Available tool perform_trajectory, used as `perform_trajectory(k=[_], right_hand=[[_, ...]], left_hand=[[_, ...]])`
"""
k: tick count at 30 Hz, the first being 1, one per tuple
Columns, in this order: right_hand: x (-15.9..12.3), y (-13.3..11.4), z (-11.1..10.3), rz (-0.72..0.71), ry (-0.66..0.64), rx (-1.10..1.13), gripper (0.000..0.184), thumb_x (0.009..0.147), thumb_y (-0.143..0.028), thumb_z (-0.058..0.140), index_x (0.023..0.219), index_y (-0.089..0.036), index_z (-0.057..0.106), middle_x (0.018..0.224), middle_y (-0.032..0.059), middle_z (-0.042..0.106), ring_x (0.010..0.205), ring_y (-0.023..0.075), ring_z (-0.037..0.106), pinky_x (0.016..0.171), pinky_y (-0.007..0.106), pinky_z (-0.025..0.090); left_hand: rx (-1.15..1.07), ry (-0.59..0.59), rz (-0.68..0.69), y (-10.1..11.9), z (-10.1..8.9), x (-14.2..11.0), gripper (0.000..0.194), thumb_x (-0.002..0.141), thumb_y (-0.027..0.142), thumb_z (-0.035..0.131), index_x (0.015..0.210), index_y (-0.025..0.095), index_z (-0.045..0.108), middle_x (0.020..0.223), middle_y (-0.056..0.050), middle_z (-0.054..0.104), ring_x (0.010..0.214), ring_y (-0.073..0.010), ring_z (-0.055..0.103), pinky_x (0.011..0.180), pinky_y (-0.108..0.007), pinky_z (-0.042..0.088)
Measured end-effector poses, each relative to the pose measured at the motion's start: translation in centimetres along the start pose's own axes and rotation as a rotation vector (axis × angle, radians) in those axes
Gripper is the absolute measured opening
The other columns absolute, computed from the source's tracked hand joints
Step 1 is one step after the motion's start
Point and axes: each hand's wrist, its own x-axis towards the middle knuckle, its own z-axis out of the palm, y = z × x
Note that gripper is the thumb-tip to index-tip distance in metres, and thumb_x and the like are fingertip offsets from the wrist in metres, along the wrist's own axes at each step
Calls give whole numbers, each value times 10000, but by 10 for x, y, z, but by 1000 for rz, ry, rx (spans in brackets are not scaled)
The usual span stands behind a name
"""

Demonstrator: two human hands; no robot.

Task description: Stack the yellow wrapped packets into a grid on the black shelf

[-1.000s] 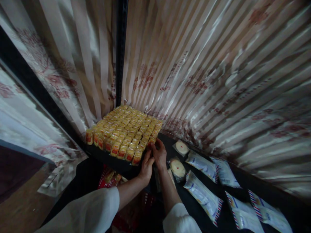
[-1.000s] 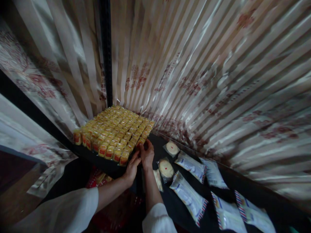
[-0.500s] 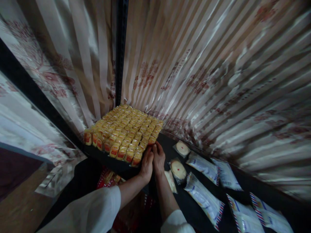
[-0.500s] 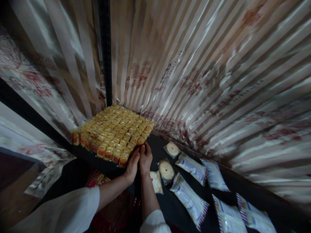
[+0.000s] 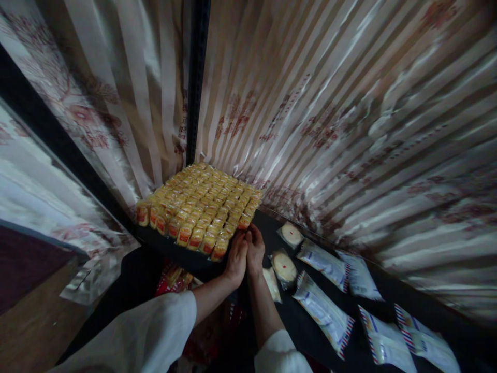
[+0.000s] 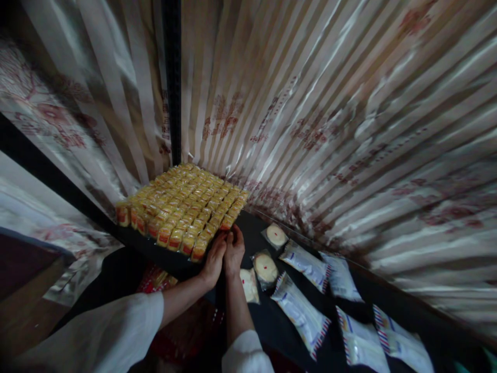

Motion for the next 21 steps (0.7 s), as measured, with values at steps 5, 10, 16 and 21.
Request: perform_trajectory(k=[5,10,16,21], right_hand=[[-33,-13,-1,33,126,-41,493,767,-429,474,1154,-136,560,1151,117,603,1006,203,571,904,332,420],[-107,-27,-1,25,67,31,385,811,-421,450,1081,-178,576,1066,91,623,959,195,583,851,331,449],[-198,-1,24,31,-198,-51,272,799,-297,432,959,-211,634,996,73,657,974,196,587,924,365,427],[-212,47,60,233,-380,-85,291,730,-258,455,933,-202,655,980,83,689,947,228,622,889,390,455]], left_hand=[[163,14,89,10,-6,-24,329,878,232,388,1164,180,542,1293,-91,520,1248,-185,422,1120,-332,247],[356,-30,248,14,-44,-88,347,891,254,328,1129,150,557,1189,-120,563,1140,-200,496,1050,-337,337],[464,-40,152,-4,-126,-145,256,835,244,395,960,197,613,1063,-86,586,1040,-206,523,996,-352,372],[399,91,-358,-36,-171,-128,98,744,206,503,756,210,600,845,-47,630,935,-219,563,887,-341,425]])
